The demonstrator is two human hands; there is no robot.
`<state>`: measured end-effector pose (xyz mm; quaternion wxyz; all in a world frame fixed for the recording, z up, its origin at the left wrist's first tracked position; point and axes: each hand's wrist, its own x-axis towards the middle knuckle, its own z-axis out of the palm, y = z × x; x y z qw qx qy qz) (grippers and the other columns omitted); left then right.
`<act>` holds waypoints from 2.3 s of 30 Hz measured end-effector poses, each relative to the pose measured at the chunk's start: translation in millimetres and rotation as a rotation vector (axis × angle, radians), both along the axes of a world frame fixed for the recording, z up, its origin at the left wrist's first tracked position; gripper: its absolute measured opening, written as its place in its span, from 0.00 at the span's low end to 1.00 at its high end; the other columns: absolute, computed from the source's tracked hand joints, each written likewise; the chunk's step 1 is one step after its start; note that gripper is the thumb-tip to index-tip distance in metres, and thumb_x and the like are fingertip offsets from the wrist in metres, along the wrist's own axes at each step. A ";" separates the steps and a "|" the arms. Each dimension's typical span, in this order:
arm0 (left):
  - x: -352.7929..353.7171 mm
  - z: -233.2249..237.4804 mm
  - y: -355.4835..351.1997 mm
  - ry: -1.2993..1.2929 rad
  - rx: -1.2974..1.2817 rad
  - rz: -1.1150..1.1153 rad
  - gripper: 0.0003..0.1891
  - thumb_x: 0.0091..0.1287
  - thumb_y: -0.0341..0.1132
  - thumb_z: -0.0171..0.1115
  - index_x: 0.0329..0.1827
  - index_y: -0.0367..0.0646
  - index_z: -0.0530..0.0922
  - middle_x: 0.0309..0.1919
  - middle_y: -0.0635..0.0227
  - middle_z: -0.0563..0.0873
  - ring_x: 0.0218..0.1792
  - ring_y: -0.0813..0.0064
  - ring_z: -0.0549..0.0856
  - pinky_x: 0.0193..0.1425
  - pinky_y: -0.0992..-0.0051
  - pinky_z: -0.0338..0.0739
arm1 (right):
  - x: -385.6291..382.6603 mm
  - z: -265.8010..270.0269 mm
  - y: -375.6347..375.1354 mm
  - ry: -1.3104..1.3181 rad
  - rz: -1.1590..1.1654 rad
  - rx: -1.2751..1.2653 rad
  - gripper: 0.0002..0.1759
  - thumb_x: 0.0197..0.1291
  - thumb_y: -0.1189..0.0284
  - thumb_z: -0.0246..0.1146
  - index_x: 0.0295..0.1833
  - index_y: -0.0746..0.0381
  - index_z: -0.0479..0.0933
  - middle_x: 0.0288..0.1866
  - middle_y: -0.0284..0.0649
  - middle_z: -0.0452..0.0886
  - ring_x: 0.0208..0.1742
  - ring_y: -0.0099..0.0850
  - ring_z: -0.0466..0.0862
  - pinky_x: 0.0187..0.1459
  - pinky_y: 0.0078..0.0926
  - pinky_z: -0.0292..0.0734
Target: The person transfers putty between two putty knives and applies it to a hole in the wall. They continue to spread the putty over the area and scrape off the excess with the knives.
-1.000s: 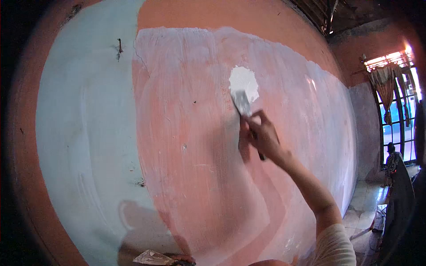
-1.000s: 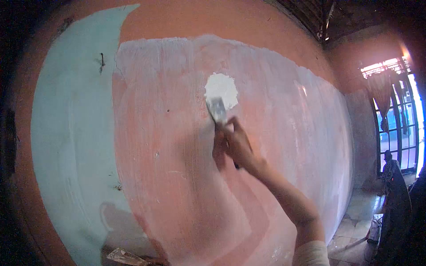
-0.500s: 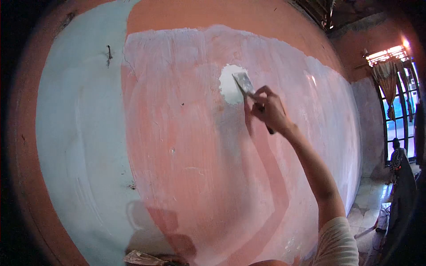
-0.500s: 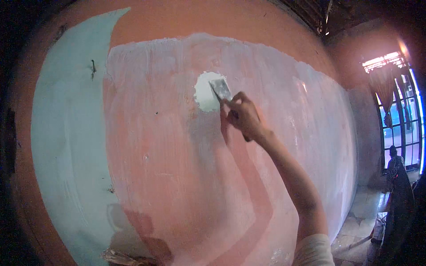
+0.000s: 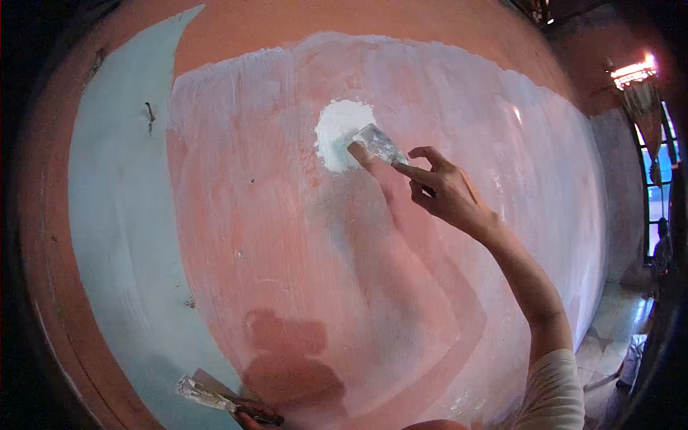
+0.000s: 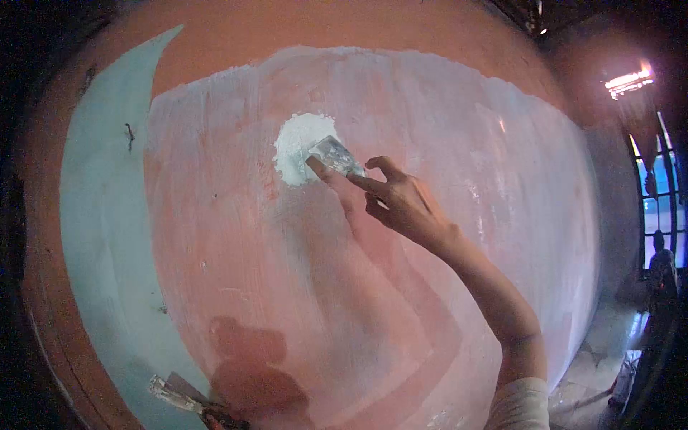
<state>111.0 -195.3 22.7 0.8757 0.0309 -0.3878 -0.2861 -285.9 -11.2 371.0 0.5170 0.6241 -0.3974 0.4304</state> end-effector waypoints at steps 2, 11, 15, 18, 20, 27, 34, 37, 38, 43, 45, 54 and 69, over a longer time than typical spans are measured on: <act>-15.4 16.2 25.6 0.201 0.160 -0.007 0.19 0.70 0.55 0.52 0.44 0.48 0.74 0.18 0.73 0.73 0.15 0.79 0.69 0.18 0.75 0.65 | -13.1 4.2 -9.1 0.037 0.091 -0.061 0.26 0.53 0.82 0.63 0.60 0.58 0.77 0.51 0.46 0.78 0.37 0.37 0.84 0.40 0.32 0.82; -110.6 84.0 126.3 -0.038 0.029 -0.674 0.17 0.77 0.49 0.43 0.52 0.48 0.74 0.16 0.74 0.68 0.11 0.81 0.62 0.15 0.77 0.62 | -38.6 -3.9 -4.6 0.124 -0.042 -0.307 0.25 0.54 0.83 0.61 0.59 0.55 0.78 0.49 0.42 0.79 0.43 0.38 0.82 0.40 0.33 0.80; -133.5 94.6 101.6 -0.622 -0.405 -0.420 0.16 0.78 0.43 0.39 0.59 0.46 0.70 0.14 0.72 0.66 0.07 0.79 0.59 0.11 0.76 0.62 | -29.1 40.9 -15.7 0.150 0.145 -0.356 0.23 0.55 0.78 0.62 0.58 0.51 0.79 0.51 0.38 0.78 0.44 0.38 0.81 0.40 0.33 0.80; -162.0 95.6 110.4 -0.560 -0.488 -0.368 0.18 0.78 0.39 0.40 0.66 0.44 0.65 0.10 0.70 0.62 0.05 0.80 0.57 0.10 0.76 0.65 | -29.8 67.1 -33.8 0.255 0.097 -0.285 0.20 0.58 0.72 0.60 0.58 0.49 0.79 0.53 0.34 0.78 0.45 0.38 0.81 0.41 0.33 0.81; -175.1 88.7 122.1 -0.477 -0.362 -0.341 0.16 0.78 0.40 0.41 0.63 0.44 0.66 0.10 0.71 0.62 0.06 0.80 0.58 0.10 0.76 0.64 | -39.2 83.3 -38.9 0.339 0.023 -0.293 0.20 0.58 0.71 0.60 0.57 0.47 0.80 0.54 0.34 0.78 0.45 0.37 0.80 0.43 0.33 0.80; -198.6 74.5 126.9 -0.387 -0.082 -0.270 0.13 0.78 0.41 0.42 0.57 0.45 0.66 0.10 0.71 0.62 0.06 0.80 0.57 0.10 0.76 0.63 | -68.3 111.6 -58.8 0.452 0.098 -0.291 0.18 0.57 0.69 0.61 0.54 0.46 0.82 0.55 0.33 0.78 0.49 0.37 0.77 0.50 0.34 0.75; -208.1 60.2 118.8 -0.308 0.112 -0.193 0.11 0.77 0.42 0.43 0.51 0.45 0.67 0.11 0.72 0.62 0.06 0.81 0.57 0.11 0.76 0.61 | -74.4 114.3 -70.3 0.491 0.142 -0.337 0.18 0.55 0.72 0.63 0.53 0.47 0.83 0.53 0.33 0.79 0.50 0.38 0.76 0.51 0.32 0.77; -212.2 59.6 117.5 -0.317 0.126 -0.195 0.11 0.77 0.43 0.43 0.49 0.46 0.67 0.11 0.72 0.62 0.06 0.81 0.57 0.11 0.76 0.60 | -88.8 104.9 -64.6 0.453 0.129 -0.325 0.18 0.54 0.71 0.64 0.53 0.47 0.83 0.52 0.33 0.79 0.49 0.38 0.76 0.51 0.32 0.77; -212.8 58.8 117.0 -0.320 0.129 -0.197 0.11 0.77 0.43 0.43 0.48 0.46 0.67 0.11 0.73 0.62 0.06 0.81 0.57 0.11 0.76 0.60 | -95.3 102.0 -59.6 0.440 0.120 -0.323 0.19 0.54 0.71 0.64 0.53 0.48 0.83 0.52 0.34 0.79 0.49 0.37 0.76 0.51 0.32 0.77; -213.2 57.0 120.1 -0.323 0.145 -0.186 0.11 0.77 0.44 0.44 0.44 0.46 0.67 0.11 0.73 0.62 0.07 0.81 0.57 0.11 0.76 0.59 | -113.7 101.5 -36.3 0.468 0.020 -0.462 0.20 0.52 0.71 0.64 0.53 0.49 0.83 0.51 0.35 0.79 0.50 0.38 0.76 0.52 0.32 0.77; -212.1 55.9 119.9 -0.323 0.154 -0.179 0.11 0.77 0.44 0.44 0.42 0.47 0.68 0.11 0.73 0.62 0.07 0.81 0.57 0.11 0.76 0.59 | -109.4 101.7 -36.8 0.480 0.044 -0.494 0.20 0.52 0.72 0.63 0.53 0.49 0.83 0.51 0.35 0.79 0.50 0.38 0.76 0.52 0.32 0.76; -207.5 53.8 119.4 -0.305 0.213 -0.164 0.14 0.76 0.45 0.46 0.35 0.47 0.68 0.11 0.74 0.62 0.07 0.81 0.57 0.11 0.76 0.57 | -60.1 125.1 -70.4 0.570 0.184 -0.456 0.14 0.56 0.67 0.65 0.50 0.49 0.84 0.47 0.36 0.79 0.48 0.38 0.77 0.50 0.32 0.76; -218.9 41.7 116.4 -0.142 0.314 -0.203 0.16 0.76 0.47 0.46 0.35 0.47 0.74 0.10 0.71 0.64 0.06 0.78 0.56 0.11 0.75 0.58 | -82.7 123.0 -45.6 0.565 0.080 -0.424 0.25 0.51 0.74 0.66 0.57 0.45 0.81 0.54 0.32 0.78 0.51 0.37 0.75 0.53 0.34 0.78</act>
